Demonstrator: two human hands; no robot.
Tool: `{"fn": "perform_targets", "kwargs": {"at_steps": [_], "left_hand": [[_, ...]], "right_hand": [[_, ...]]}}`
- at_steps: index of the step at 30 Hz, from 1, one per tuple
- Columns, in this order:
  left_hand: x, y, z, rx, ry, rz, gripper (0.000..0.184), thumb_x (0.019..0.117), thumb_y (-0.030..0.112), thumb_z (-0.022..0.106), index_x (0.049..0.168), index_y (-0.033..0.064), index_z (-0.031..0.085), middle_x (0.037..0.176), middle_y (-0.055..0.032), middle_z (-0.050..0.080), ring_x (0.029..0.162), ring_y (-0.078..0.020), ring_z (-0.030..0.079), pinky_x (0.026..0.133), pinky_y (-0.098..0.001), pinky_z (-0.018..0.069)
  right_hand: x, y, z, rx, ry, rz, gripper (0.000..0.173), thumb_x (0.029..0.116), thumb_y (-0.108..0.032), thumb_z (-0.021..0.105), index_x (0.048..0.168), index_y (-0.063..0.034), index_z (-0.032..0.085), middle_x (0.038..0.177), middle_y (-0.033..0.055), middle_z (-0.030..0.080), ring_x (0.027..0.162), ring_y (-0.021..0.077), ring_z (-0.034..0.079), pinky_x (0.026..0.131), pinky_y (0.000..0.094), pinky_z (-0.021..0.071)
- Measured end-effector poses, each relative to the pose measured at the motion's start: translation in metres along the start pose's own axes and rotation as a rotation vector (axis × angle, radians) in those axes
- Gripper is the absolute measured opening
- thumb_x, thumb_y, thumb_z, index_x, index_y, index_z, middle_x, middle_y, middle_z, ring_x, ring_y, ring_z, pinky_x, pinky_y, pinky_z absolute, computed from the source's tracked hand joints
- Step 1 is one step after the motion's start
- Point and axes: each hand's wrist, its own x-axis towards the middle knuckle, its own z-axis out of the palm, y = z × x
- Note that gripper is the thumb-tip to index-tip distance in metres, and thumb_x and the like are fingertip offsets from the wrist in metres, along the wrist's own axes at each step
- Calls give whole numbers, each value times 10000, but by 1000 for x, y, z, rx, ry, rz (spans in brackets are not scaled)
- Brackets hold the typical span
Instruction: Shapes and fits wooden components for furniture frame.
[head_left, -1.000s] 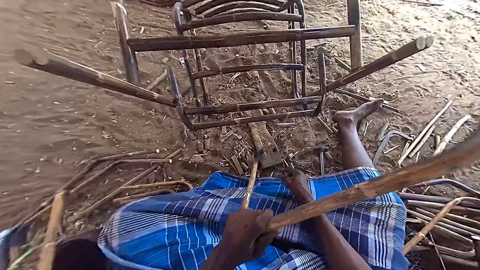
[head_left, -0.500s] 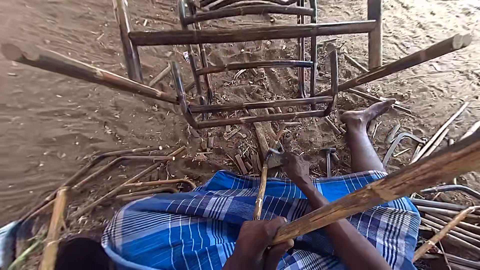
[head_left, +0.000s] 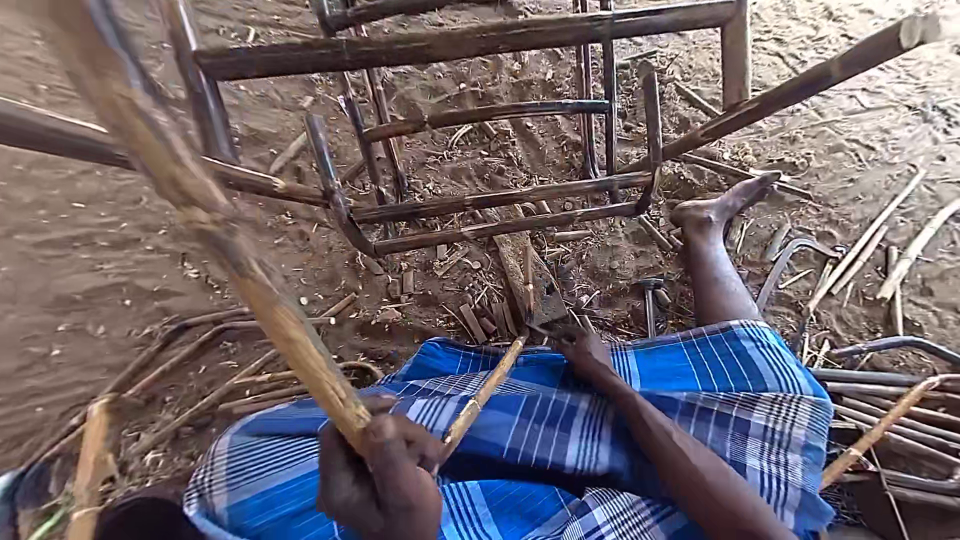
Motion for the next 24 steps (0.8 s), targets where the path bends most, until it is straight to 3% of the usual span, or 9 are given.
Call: {"fn": "perform_targets", "kwargs": {"at_steps": [2, 4, 8, 10, 12, 14, 18, 21, 24], "left_hand": [[5, 0, 1, 21, 31, -22, 264, 1105, 312, 392, 1179, 97, 528, 587, 52, 484, 396, -118, 467, 347, -300, 471], [11, -1, 2, 42, 76, -29, 246, 1103, 283, 384, 1176, 90, 518, 585, 53, 472, 392, -112, 460, 346, -285, 462], [33, -5, -8, 48, 157, -106, 215, 1110, 266, 387, 1143, 99, 518, 582, 43, 467, 380, -112, 459, 335, -277, 459], [41, -7, -10, 41, 160, -123, 219, 1114, 270, 386, 1144, 104, 525, 578, 48, 456, 377, -105, 446, 333, -270, 448], [33, -9, -10, 65, 133, -96, 235, 1110, 274, 378, 1165, 92, 517, 587, 48, 455, 385, -111, 446, 341, -281, 450], [21, -3, -8, 129, 86, -41, 269, 1096, 282, 383, 1189, 66, 514, 606, 51, 458, 405, -112, 463, 358, -293, 471], [3, 7, 7, 188, 27, 56, 304, 1091, 303, 410, 1165, 34, 533, 622, 60, 468, 429, -87, 468, 378, -281, 467], [-14, 3, 20, 191, -39, 100, 304, 1087, 308, 420, 1166, 37, 534, 635, 59, 488, 448, -86, 483, 395, -292, 478], [-14, 3, 21, 122, -73, 141, 310, 1086, 376, 459, 1177, 106, 581, 632, 64, 479, 452, -83, 470, 394, -282, 463]], "right_hand": [[10, -10, -5, -157, 230, 73, 251, 993, -300, 597, 1200, -253, 731, 1145, 96, 728, 983, 348, 709, 759, 627, 553], [20, -18, -16, -86, 370, 90, 273, 1024, -294, 580, 1267, -246, 695, 1195, 110, 709, 996, 361, 708, 762, 633, 563], [-10, -8, 4, 133, 51, -100, 225, 969, -291, 690, 1178, -224, 742, 1075, 39, 743, 984, 233, 710, 874, 550, 583], [-11, -13, 13, 2, 56, -37, 224, 967, -306, 670, 1172, -247, 739, 1073, 50, 740, 964, 265, 708, 805, 573, 572], [5, -25, 4, -218, 230, 21, 260, 1014, -303, 576, 1226, -249, 717, 1142, 108, 724, 963, 356, 711, 742, 617, 561], [11, -38, -7, -245, 273, 31, 282, 1027, -297, 561, 1270, -270, 702, 1185, 106, 713, 978, 369, 710, 745, 623, 564], [3, -42, -13, -289, -38, -25, 234, 1000, -327, 581, 1192, -310, 712, 1114, 79, 740, 1016, 357, 702, 776, 651, 545], [11, -43, -10, -318, 258, 26, 287, 1011, -224, 568, 1270, -252, 688, 1165, 156, 699, 989, 403, 695, 736, 620, 557], [15, -48, -38, 55, 390, 147, 281, 1004, -326, 619, 1270, -269, 690, 1134, 119, 732, 961, 372, 710, 753, 649, 555]]}}
